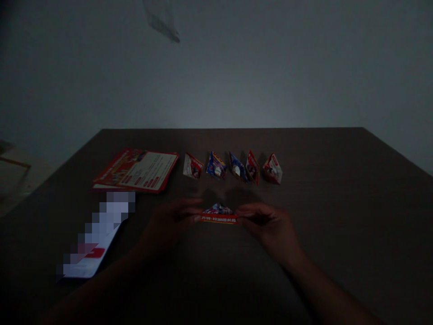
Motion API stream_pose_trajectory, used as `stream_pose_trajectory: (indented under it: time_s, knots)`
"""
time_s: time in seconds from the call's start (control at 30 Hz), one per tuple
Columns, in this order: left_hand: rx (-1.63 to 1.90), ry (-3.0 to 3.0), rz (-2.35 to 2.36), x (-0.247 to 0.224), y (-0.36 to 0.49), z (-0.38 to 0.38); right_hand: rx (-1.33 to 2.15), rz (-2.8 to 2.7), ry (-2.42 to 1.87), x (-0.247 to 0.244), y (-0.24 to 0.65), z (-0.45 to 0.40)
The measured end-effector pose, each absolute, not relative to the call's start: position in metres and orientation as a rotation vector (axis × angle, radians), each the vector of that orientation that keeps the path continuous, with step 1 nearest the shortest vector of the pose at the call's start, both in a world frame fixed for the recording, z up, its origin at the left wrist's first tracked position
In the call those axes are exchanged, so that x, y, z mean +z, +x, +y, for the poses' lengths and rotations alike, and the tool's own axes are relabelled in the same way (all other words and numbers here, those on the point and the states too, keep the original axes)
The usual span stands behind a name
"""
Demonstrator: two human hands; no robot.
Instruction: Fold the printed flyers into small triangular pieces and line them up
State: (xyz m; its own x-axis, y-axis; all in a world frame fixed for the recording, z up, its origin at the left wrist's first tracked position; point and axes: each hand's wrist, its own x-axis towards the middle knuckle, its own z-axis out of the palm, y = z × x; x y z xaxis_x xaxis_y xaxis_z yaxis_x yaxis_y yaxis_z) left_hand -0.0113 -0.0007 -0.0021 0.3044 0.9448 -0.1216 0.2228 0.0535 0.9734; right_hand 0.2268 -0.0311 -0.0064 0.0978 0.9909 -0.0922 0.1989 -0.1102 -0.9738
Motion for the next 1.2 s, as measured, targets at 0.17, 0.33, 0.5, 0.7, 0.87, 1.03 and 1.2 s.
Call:
stream_pose_trajectory:
  time_s: [0.17,0.33,0.5,0.7,0.87,1.03,1.2]
  knots:
    - [0.855,1.972,1.125,-0.001,-0.014,0.0,0.87,-1.525,-1.448,-0.003,0.228,-0.033]
    - [0.832,2.414,0.853,-0.008,-0.018,0.005,0.755,-1.788,-1.235,-0.003,0.232,-0.031]
    - [0.744,2.686,0.817,-0.011,-0.017,0.002,0.638,-1.961,-1.128,-0.008,0.235,-0.03]
    - [0.55,2.844,0.815,-0.006,-0.011,-0.004,0.462,-2.185,-1.057,-0.007,0.236,-0.033]
    - [0.43,2.89,0.81,-0.005,-0.009,-0.008,0.415,-2.304,-1.055,-0.004,0.237,-0.04]
    - [0.428,2.88,0.954,-0.007,0.0,-0.024,0.325,-2.385,-1.121,-0.001,0.234,-0.049]
    - [0.594,2.972,1.084,-0.013,0.004,-0.04,0.212,-2.443,-1.086,-0.01,0.239,-0.056]
